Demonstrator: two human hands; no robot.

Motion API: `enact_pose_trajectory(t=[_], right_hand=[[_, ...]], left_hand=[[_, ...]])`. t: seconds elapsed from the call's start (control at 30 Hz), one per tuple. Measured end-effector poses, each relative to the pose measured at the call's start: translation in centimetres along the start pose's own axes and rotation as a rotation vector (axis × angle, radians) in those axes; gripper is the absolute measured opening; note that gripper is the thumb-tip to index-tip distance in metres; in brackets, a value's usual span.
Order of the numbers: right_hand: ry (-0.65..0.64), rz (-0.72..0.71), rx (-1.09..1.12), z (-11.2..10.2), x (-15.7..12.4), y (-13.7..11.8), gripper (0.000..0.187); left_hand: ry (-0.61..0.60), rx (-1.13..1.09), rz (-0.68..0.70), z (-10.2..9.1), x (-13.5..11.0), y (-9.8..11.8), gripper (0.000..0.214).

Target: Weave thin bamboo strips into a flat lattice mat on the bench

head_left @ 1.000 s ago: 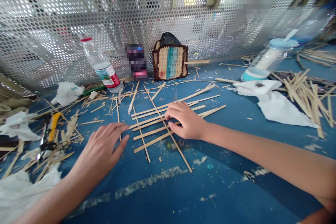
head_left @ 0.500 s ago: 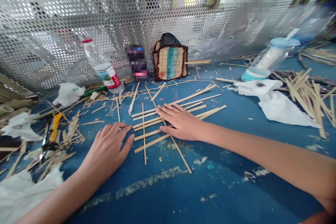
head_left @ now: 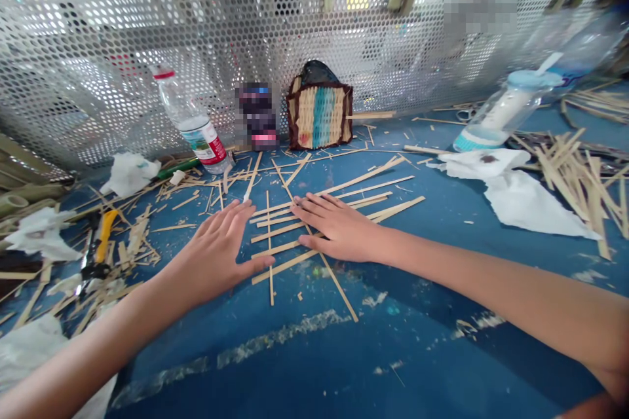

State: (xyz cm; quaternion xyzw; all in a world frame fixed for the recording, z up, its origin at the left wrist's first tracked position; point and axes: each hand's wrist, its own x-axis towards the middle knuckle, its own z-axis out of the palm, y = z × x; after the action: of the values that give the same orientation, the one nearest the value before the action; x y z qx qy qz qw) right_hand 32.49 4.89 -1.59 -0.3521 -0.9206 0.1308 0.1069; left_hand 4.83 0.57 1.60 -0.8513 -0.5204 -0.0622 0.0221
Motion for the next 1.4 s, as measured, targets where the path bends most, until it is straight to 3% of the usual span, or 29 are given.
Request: enact_pose_trajectory(t=[0.23,0.47,0.7,0.97,1.4], right_hand=[[-0.025,-0.029,-0.011,-0.5,-0.1,-0.3,0.059],[0.021,0.011,-0.004,-0.3,-0.2,-0.3,0.066],[0.032,0.015,-0.015,-0.5,-0.3,-0.5,0.065],[0.020,0.014,-0.024,-0.7,-0.3,-0.7,0.066],[0.020,0.018,-0.031,-0.5,-0.2,-0.5,0.068]], left_hand=[[-0.001,-0.013,0.103,0.6,-0.8,-0.1,0.054],[0.078,-0.032,0.063,2.0,-0.8,-0.1,0.063],[0.109,-0.060,0.055,1.8,-0.8,-0.1,0.053],[0.132,-0.236,-0.042,1.9,1.0,-0.8,0.031],[0.183,-0.119,-0.084,0.9,-0.3,-1.1,0.027]])
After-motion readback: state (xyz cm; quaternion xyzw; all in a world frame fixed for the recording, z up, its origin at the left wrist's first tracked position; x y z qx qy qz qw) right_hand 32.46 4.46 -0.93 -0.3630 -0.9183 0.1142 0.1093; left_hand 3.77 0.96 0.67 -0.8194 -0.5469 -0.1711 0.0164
